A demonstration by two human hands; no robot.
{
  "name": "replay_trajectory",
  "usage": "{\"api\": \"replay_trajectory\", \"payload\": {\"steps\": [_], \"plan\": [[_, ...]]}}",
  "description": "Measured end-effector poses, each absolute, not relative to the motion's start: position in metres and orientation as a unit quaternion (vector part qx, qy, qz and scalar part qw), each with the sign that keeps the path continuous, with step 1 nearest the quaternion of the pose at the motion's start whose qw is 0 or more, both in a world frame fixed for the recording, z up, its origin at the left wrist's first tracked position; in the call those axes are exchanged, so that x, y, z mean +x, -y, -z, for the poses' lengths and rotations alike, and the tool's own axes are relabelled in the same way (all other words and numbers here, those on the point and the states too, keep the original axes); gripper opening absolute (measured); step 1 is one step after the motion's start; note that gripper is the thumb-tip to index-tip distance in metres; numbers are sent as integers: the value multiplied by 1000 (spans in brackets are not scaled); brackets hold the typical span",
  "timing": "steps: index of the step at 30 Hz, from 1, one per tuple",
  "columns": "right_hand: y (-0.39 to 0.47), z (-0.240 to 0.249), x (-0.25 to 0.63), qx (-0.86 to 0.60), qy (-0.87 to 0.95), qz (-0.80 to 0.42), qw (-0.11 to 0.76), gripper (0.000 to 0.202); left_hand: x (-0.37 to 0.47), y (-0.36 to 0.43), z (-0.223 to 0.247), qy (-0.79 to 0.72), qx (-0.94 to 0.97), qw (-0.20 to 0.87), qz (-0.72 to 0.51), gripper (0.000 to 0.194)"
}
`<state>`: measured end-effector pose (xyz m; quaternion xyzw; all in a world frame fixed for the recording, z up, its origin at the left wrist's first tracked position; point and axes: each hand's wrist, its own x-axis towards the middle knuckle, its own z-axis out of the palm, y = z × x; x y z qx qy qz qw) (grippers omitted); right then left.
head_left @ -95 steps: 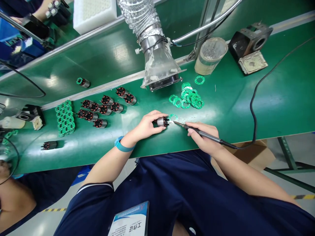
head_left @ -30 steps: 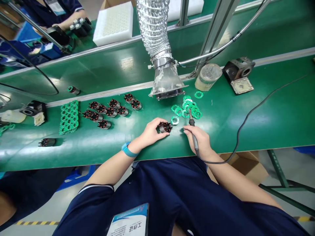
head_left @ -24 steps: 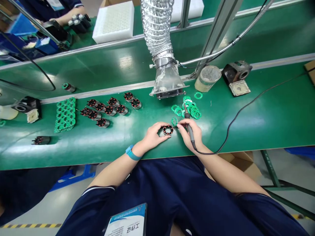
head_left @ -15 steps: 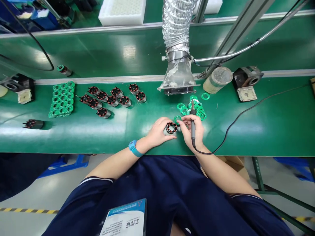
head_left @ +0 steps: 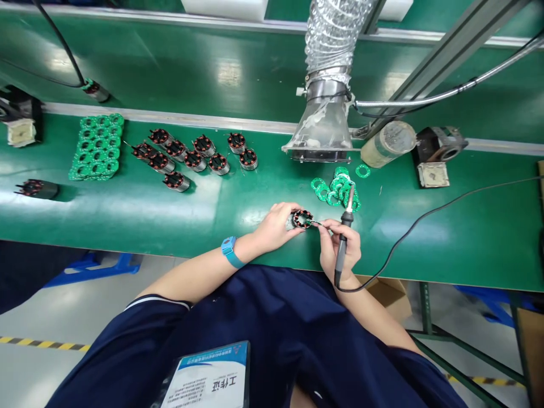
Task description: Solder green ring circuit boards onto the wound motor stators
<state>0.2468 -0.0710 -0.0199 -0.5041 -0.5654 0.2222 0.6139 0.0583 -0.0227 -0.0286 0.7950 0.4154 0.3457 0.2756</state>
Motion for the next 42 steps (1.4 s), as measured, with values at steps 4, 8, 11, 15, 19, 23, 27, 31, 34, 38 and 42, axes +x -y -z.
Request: {"api": "replay_trajectory", "payload": {"steps": [4, 8, 11, 15, 19, 23, 27, 31, 34, 38, 42], "plan": [[50, 3, 250, -538, 629, -239, 508, 15, 59, 22, 32, -405, 790, 296, -353, 55], [30, -2, 252, -498, 742, -212, 395, 17, 58, 24, 39, -427, 760, 319, -371, 64], [30, 4, 256, -450, 793, -198, 360, 22, 58, 24, 44, -440, 749, 331, -369, 59], [37, 9, 263, -422, 802, -212, 366, 27, 57, 24, 45, -433, 751, 336, -368, 60], [44, 7, 257, -453, 778, -190, 390, 24, 58, 25, 42, -438, 750, 330, -370, 55], [53, 6, 244, -481, 766, -159, 396, 25, 60, 26, 39, -443, 749, 331, -364, 52], [55, 4, 238, -494, 763, -143, 392, 22, 60, 25, 38, -442, 747, 344, -358, 51], [55, -4, 239, -484, 792, -136, 347, 22, 59, 24, 38, -432, 746, 356, -361, 50], [55, -9, 238, -491, 796, -120, 332, 23, 60, 24, 36, -433, 747, 352, -362, 49], [53, -11, 238, -508, 797, -99, 312, 20, 60, 24, 35, -429, 754, 344, -360, 46], [43, -9, 245, -468, 809, -157, 320, 17, 59, 25, 35, -419, 756, 338, -373, 46]]}}
